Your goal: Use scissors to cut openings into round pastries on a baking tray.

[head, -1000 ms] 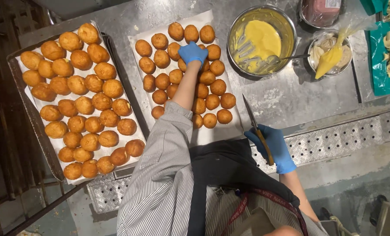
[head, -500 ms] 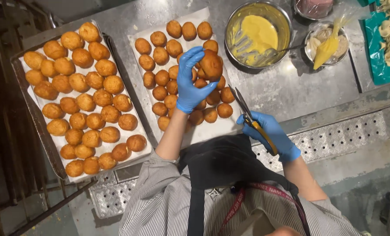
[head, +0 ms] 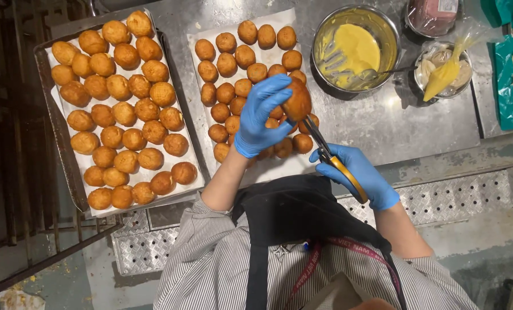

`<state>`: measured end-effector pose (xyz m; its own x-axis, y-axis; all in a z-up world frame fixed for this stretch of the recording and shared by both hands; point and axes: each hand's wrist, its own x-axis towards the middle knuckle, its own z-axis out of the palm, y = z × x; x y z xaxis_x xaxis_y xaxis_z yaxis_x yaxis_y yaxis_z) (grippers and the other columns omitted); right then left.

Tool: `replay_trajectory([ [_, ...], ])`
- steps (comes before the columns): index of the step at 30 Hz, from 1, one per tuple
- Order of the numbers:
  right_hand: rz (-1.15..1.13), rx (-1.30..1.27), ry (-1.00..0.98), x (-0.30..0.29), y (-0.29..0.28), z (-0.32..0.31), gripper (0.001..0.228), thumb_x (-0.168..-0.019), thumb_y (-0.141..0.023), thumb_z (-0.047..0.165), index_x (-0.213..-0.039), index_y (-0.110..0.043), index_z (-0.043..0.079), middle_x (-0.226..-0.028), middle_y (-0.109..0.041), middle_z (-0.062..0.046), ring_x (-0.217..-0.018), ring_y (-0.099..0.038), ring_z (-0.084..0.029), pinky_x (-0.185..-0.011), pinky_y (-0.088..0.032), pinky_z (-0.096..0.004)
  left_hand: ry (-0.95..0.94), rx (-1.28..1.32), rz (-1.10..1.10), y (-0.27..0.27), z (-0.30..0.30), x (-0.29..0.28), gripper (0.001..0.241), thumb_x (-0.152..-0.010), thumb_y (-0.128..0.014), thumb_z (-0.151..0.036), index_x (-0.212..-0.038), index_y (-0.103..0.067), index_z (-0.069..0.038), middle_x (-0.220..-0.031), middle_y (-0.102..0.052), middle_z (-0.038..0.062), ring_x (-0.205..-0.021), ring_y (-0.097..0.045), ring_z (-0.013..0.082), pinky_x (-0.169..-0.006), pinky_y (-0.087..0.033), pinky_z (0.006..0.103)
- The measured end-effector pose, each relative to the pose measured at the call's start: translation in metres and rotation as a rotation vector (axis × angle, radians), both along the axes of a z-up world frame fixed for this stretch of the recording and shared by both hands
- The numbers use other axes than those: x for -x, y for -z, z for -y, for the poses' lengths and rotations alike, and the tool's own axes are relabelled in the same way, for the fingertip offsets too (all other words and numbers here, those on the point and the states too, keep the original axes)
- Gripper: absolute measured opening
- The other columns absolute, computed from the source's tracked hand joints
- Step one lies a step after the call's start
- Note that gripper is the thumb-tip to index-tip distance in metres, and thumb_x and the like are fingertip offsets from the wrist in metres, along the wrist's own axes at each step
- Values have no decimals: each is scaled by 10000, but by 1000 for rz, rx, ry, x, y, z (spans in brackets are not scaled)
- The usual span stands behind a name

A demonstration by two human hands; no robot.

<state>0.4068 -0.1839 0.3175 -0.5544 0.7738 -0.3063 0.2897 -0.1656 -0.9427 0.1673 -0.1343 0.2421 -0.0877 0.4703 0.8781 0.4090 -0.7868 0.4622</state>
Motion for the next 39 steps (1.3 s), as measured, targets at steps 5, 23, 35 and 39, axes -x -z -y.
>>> replay_trajectory([
  [5, 44, -72, 22, 10, -13, -3, 203, -877, -798, 148, -738, -670, 75, -468, -540, -16, -457, -483, -66, -527, -394, -189, 18, -8, -37, 13, 10, -7, 443, -864, -826, -124, -1277, -679, -64, -1316, -676, 166, -1203, -664, 396, -1043, -535, 532],
  [23, 165, -27, 1, 15, 38, -19, 175, -869, -807, 185, -783, -689, 89, -454, -513, -42, -428, -469, -102, -480, -392, -231, -281, -120, -244, 48, 4, 11, 311, -1012, -636, -316, -1227, -689, -97, -1289, -714, 90, -1160, -701, 311, -1108, -503, 525],
  [35, 250, 24, 91, 20, 60, -27, 270, -843, -850, 192, -703, -652, 74, -471, -488, -40, -498, -392, -113, -513, -375, -256, -318, -57, -288, 76, -3, 7, 309, -985, -661, -291, -1209, -699, -81, -1265, -716, 100, -1104, -714, 298, -1062, -559, 503],
  [39, 291, 142, 88, 11, 63, -25, 311, -836, -850, 143, -637, -614, 104, -485, -500, -25, -481, -463, -109, -503, -377, -231, -215, -162, -463, 115, 2, 10, 287, -1099, -500, -197, -1322, -654, -101, -1380, -667, 137, -1244, -662, 314, -1104, -515, 517],
])
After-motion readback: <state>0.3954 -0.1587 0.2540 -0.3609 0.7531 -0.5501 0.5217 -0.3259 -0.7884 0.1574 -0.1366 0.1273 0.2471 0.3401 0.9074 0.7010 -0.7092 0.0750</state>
